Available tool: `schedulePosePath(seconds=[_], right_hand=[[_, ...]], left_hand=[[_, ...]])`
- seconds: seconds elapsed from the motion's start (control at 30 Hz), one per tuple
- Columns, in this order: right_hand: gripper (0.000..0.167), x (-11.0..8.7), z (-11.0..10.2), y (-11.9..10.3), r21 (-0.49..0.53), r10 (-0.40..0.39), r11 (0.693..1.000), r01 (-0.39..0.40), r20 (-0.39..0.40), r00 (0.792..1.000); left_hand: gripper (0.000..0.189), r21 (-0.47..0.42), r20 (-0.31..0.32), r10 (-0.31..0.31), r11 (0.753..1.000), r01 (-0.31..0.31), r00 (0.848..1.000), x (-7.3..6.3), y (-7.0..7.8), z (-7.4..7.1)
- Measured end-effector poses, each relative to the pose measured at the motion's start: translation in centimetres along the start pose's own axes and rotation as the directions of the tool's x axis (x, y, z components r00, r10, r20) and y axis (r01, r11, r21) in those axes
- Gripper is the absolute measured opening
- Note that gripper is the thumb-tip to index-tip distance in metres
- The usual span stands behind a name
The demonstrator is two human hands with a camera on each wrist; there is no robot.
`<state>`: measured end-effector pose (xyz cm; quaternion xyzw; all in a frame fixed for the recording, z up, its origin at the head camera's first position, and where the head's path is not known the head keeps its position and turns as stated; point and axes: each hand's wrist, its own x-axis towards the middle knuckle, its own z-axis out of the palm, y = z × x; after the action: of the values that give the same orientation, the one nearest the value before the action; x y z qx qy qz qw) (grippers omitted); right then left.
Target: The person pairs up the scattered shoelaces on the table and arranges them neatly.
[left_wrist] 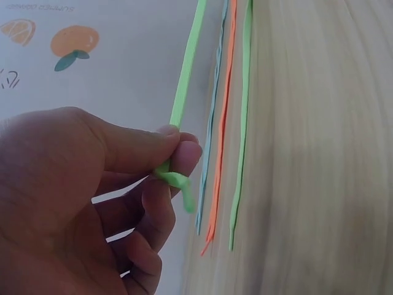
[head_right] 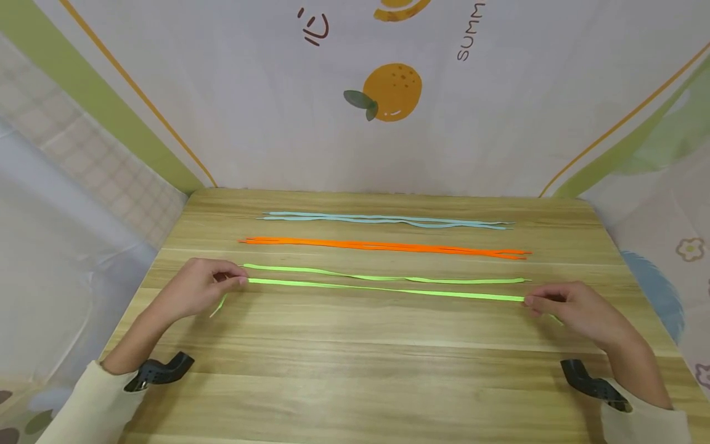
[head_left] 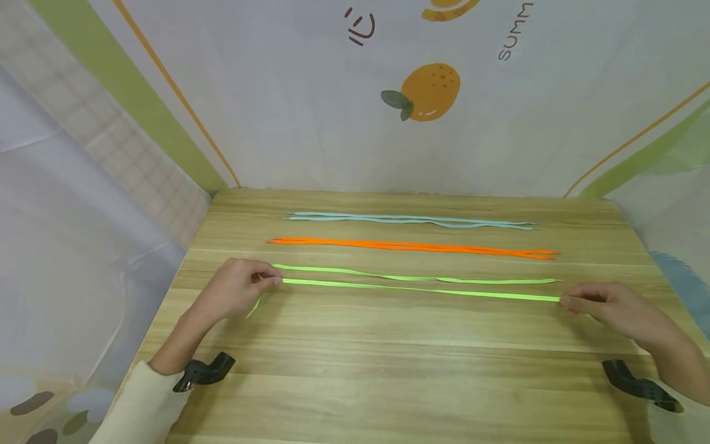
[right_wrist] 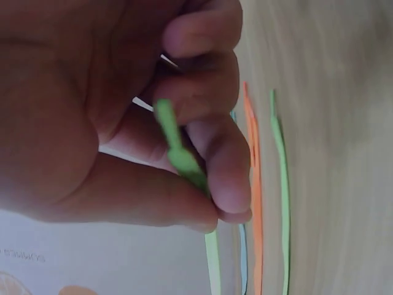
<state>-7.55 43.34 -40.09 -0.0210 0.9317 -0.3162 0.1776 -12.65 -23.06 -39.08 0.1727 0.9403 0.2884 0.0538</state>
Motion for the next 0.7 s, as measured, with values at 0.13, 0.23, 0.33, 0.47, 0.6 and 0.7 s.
schedulePosePath(seconds=[0.13,0.23,0.33,0.47,0.6,0.7], right_hand=[[0.038,0.0,-0.1,0.9,0.012,0.013,1.000,-0.013,-0.011,1.000],[0.038,0.0,-0.2,1.5,0.015,0.019,1.000,-0.018,-0.021,1.000],[0.043,0.0,-0.5,1.9,-0.002,0.041,0.999,-0.041,-0.019,0.999],[0.050,0.1,-0.7,2.5,-0.001,0.059,0.998,-0.059,-0.008,0.998],[0.053,0.4,-0.5,3.0,-0.012,0.070,0.997,-0.070,-0.025,0.997],[0.053,0.7,-0.4,3.3,-0.017,0.075,0.997,-0.076,-0.041,0.996]], left_hand=[[0.015,-0.008,0.016,-0.027,1.000,0.027,1.000,-0.1,-0.6,-0.1],[0.016,0.000,0.018,-0.044,0.999,0.044,0.999,-0.2,-1.1,-0.2],[0.016,-0.001,0.016,-0.062,0.998,0.062,0.998,-0.3,-1.7,-0.3],[0.016,-0.012,0.018,-0.080,0.997,0.080,0.997,-0.3,-2.4,-0.4],[0.017,-0.008,0.013,-0.104,0.995,0.104,0.994,-0.2,-3.0,-0.4],[0.019,0.002,0.005,-0.124,0.992,0.124,0.992,0.0,-3.5,-0.4]])
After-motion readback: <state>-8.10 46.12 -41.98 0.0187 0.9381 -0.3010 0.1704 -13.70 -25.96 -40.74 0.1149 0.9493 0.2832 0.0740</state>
